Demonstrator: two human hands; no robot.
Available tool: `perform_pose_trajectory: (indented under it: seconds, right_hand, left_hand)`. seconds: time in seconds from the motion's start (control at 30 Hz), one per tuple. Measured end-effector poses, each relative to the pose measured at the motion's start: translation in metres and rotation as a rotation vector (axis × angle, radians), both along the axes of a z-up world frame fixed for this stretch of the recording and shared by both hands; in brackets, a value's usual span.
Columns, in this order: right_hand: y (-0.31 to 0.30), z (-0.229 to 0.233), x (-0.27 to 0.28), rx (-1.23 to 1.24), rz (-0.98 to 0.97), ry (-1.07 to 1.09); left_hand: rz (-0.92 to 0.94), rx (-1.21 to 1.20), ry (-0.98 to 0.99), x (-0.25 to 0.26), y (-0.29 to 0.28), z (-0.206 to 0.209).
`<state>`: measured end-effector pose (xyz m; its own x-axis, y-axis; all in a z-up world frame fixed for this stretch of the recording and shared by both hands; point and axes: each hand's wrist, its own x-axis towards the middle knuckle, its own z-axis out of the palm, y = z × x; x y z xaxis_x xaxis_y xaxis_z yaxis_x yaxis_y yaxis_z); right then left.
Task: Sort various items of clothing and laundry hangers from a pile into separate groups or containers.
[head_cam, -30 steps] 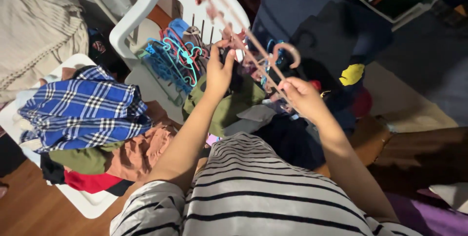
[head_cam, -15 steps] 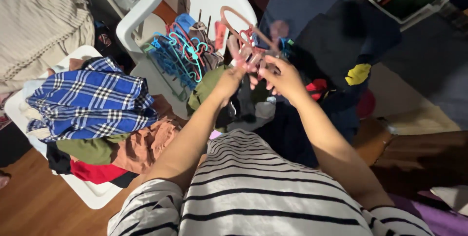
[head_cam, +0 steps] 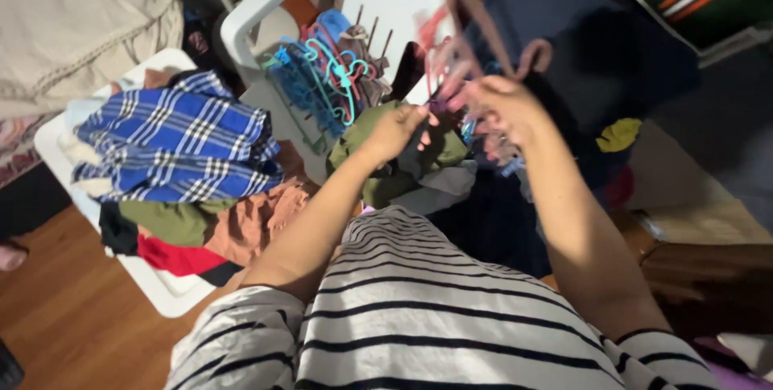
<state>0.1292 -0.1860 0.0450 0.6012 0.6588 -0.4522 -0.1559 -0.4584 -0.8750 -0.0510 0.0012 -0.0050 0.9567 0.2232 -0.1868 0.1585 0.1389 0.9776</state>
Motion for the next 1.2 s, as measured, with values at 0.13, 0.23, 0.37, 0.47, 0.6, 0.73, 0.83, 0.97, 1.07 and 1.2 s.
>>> perform_pose_trajectory:
  seconds: [0.13, 0.23, 0.37, 0.47, 0.6, 0.73, 0.83, 0.97, 1.07, 1.2]
  right_hand:
    - [-0.006, -0.002, 0.009, 0.082, -0.133, -0.042]
    - [-0.007, -0.006, 0.002, -0.008, -0.183, -0.044]
    - [0.005, -0.033, 0.004, -0.015, -0.232, 0.003]
    - [0.020, -0.032, -0.006, -0.041, -0.251, 0.010]
    - [0.035, -0.036, -0.008, -0.041, -0.235, 0.008]
    - [0.049, -0.042, -0.012, -0.011, -0.255, 0.012]
    - [0.055, -0.040, -0.022, -0.066, -0.293, 0.038]
    - [0.062, -0.020, -0.038, 0.068, -0.223, 0.068]
    - [0.076, 0.010, -0.052, 0.179, -0.116, 0.101]
    - [0.083, 0.031, -0.064, 0.347, -0.027, 0.244]
  left_hand:
    - [0.111, -0.075, -0.108, -0.055, 0.054, 0.048]
    - [0.263, 0.075, -0.157, -0.111, 0.103, 0.118]
    - [0.565, 0.145, -0.177, -0.179, 0.180, 0.161]
    - [0.792, 0.406, -0.056, -0.211, 0.244, 0.140]
    - [1.037, 1.182, 0.195, -0.231, 0.302, 0.047]
    - [0.778, 1.291, 0.496, -0.233, 0.287, -0.039]
    - [0.577, 1.312, 0.588, -0.236, 0.282, -0.071]
    - [0.532, 1.534, 0.551, -0.205, 0.258, -0.050]
    - [0.427, 1.633, 0.313, -0.149, 0.227, -0.080]
    - [-0.003, 1.171, 0.212, -0.090, 0.086, 0.028]
